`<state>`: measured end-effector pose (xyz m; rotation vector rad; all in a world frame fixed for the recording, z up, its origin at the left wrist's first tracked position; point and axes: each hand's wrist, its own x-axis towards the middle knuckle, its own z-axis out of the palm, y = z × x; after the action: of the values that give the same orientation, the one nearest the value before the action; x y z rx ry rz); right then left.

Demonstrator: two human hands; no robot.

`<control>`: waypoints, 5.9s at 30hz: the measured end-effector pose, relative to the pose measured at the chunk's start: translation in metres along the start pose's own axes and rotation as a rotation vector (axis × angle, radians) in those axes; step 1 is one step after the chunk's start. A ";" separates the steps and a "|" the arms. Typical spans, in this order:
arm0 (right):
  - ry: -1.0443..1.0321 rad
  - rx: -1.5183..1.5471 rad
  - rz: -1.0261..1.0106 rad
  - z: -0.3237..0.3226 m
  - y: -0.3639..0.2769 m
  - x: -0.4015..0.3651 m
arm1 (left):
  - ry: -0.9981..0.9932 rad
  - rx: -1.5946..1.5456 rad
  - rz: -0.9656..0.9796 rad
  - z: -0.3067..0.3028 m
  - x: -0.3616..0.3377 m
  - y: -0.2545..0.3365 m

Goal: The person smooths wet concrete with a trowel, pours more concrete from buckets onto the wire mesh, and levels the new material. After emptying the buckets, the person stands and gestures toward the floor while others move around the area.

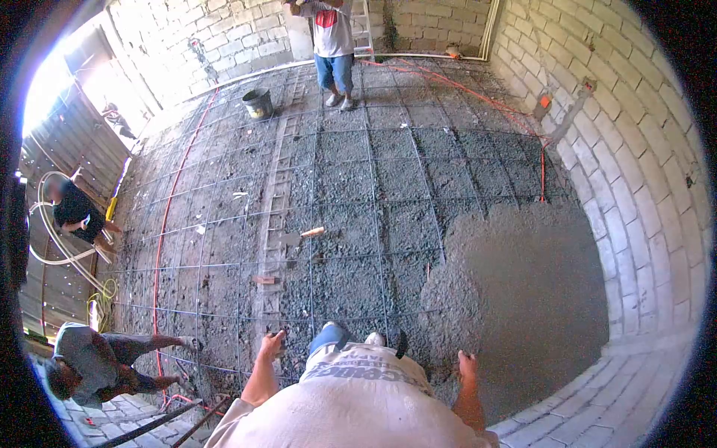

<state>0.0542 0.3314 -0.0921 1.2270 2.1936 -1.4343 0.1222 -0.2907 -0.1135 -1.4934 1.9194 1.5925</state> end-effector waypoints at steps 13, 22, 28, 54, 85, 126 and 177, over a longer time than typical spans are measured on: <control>-0.069 -0.141 -0.015 0.015 0.017 0.034 | 0.019 -0.028 -0.056 -0.009 -0.005 -0.034; -0.101 -0.155 -0.029 0.021 -0.004 0.024 | 0.064 0.067 0.010 -0.010 -0.021 -0.015; -0.043 -0.264 -0.052 0.027 0.028 0.053 | 0.025 -0.014 -0.036 -0.003 -0.007 -0.018; -0.061 -0.082 0.058 0.016 -0.046 -0.025 | -0.031 -0.032 -0.089 -0.010 -0.023 0.004; 0.062 -0.112 -0.094 0.026 0.032 0.069 | 0.062 0.239 0.344 -0.006 0.024 0.056; -0.155 -0.779 -1.171 0.251 -0.345 -0.219 | -0.204 0.947 1.220 0.038 -0.071 0.303; -0.273 -0.607 -1.127 0.215 -0.312 -0.212 | -0.482 0.947 1.009 0.021 -0.079 0.273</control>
<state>-0.0999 -0.0092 0.1286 -0.4786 2.8564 -0.8995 -0.0682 -0.2614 0.0969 0.2601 2.6037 0.8019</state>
